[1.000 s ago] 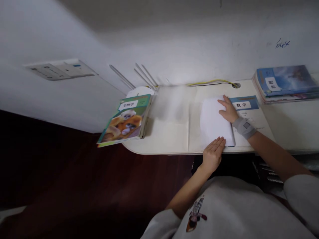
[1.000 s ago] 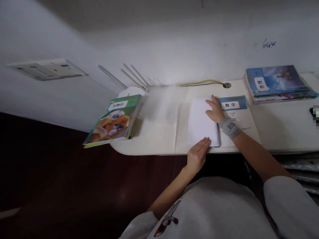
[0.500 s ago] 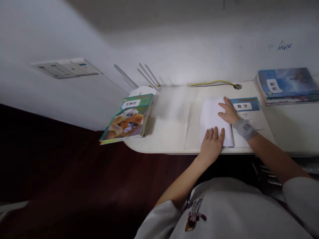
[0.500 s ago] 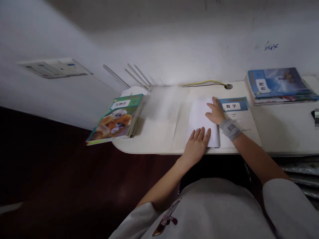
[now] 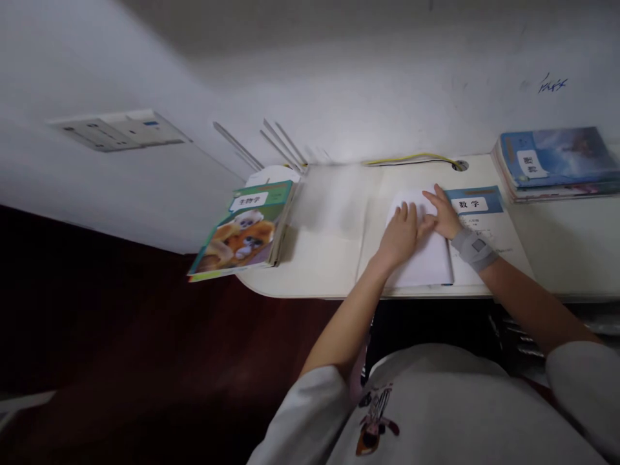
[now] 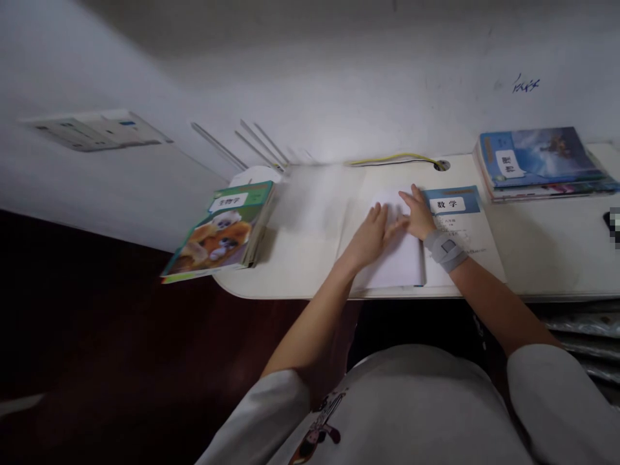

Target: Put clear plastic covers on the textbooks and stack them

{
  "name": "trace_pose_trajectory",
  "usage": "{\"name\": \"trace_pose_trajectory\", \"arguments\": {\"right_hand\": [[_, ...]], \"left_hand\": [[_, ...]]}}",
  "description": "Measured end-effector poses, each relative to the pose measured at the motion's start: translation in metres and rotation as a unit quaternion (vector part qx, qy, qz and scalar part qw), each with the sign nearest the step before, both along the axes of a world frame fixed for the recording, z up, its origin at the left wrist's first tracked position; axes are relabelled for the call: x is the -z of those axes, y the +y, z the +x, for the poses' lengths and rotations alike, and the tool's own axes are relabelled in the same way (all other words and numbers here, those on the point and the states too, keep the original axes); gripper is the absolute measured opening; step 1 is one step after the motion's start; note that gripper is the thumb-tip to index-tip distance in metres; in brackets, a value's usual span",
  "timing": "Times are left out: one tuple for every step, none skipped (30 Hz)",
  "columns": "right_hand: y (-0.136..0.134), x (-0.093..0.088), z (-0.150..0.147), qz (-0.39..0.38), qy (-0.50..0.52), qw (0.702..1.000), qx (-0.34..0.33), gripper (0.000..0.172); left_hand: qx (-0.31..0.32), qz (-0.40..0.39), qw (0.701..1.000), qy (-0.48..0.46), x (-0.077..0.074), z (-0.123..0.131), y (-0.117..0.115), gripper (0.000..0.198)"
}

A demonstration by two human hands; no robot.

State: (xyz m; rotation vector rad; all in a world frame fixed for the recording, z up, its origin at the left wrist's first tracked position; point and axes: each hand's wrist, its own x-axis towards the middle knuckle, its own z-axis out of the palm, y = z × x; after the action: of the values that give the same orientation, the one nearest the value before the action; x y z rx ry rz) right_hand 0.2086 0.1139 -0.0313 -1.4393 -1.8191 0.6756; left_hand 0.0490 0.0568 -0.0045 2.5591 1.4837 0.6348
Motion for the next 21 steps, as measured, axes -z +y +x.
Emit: {"name": "trace_pose_trajectory", "arguments": {"right_hand": [[0.0,0.0,0.0,0.003,0.002,1.0,0.001,0.063],[0.001,0.0,0.0,0.007,0.004,1.0,0.003,0.061],[0.001,0.001,0.0,0.011,0.009,1.0,0.005,0.059],[0.002,0.001,0.001,0.013,0.014,1.0,0.009,0.058],[0.002,0.002,0.001,0.013,0.019,1.0,0.012,0.057],[0.003,0.002,0.002,0.012,0.022,1.0,0.015,0.056],[0.003,0.003,0.002,0.011,0.023,1.0,0.016,0.056],[0.004,0.004,0.003,0.011,0.024,1.0,0.013,0.057],[0.004,0.004,0.003,0.013,0.025,1.0,0.009,0.057],[0.005,0.005,0.003,0.016,0.025,1.0,0.004,0.058],[0.005,0.006,0.003,0.019,0.025,0.999,-0.002,0.058],[0.005,0.007,0.003,0.021,0.024,0.999,-0.007,0.058],[0.005,0.008,0.003,0.023,0.021,0.999,-0.011,0.058],[0.005,0.009,0.002,0.023,0.017,1.0,-0.012,0.058],[0.005,0.009,0.002,0.022,0.013,1.0,-0.012,0.057],[0.005,0.01,0.001,0.019,0.008,1.0,-0.009,0.057],[0.005,0.01,0.0,0.013,0.003,1.0,-0.005,0.057],[0.005,0.009,0.0,0.006,-0.002,1.0,-0.001,0.058],[0.004,0.009,0.0,-0.001,-0.006,1.0,0.001,0.059],[0.004,0.008,-0.001,-0.006,-0.009,1.0,0.001,0.06],[0.003,0.007,-0.001,-0.009,-0.01,1.0,-0.001,0.061]], "left_hand": [[-0.029,0.003,0.999,-0.018,0.003,0.007,0.019,0.067],[-0.053,0.006,0.998,-0.037,0.007,0.015,0.037,0.064],[-0.076,0.008,0.996,-0.052,0.012,0.023,0.05,0.062],[-0.097,0.005,0.994,-0.057,0.016,0.03,0.06,0.061],[-0.112,0.002,0.992,-0.058,0.019,0.035,0.066,0.059],[-0.123,-0.005,0.991,-0.053,0.023,0.039,0.069,0.056],[-0.131,-0.015,0.99,-0.042,0.025,0.041,0.069,0.054],[-0.137,-0.027,0.99,-0.029,0.027,0.042,0.068,0.05],[-0.141,-0.039,0.989,-0.017,0.029,0.042,0.065,0.047],[-0.146,-0.049,0.988,-0.007,0.029,0.041,0.063,0.045],[-0.15,-0.057,0.987,-0.001,0.029,0.04,0.061,0.044],[-0.152,-0.061,0.987,0.001,0.028,0.038,0.059,0.044],[-0.153,-0.062,0.986,-0.001,0.026,0.036,0.057,0.045],[-0.153,-0.062,0.986,-0.003,0.023,0.034,0.054,0.048],[-0.151,-0.06,0.987,-0.005,0.019,0.032,0.05,0.052],[-0.142,-0.057,0.988,-0.004,0.015,0.029,0.044,0.057],[-0.124,-0.05,0.991,-0.001,0.01,0.026,0.034,0.061],[-0.096,-0.041,0.995,0.003,0.005,0.022,0.022,0.066],[-0.054,-0.029,0.998,0.008,0.0,0.019,0.006,0.07],[-0.001,-0.017,1.0,0.015,-0.003,0.015,-0.012,0.075],[0.052,-0.009,0.998,0.024,-0.006,0.011,-0.031,0.079]]}}
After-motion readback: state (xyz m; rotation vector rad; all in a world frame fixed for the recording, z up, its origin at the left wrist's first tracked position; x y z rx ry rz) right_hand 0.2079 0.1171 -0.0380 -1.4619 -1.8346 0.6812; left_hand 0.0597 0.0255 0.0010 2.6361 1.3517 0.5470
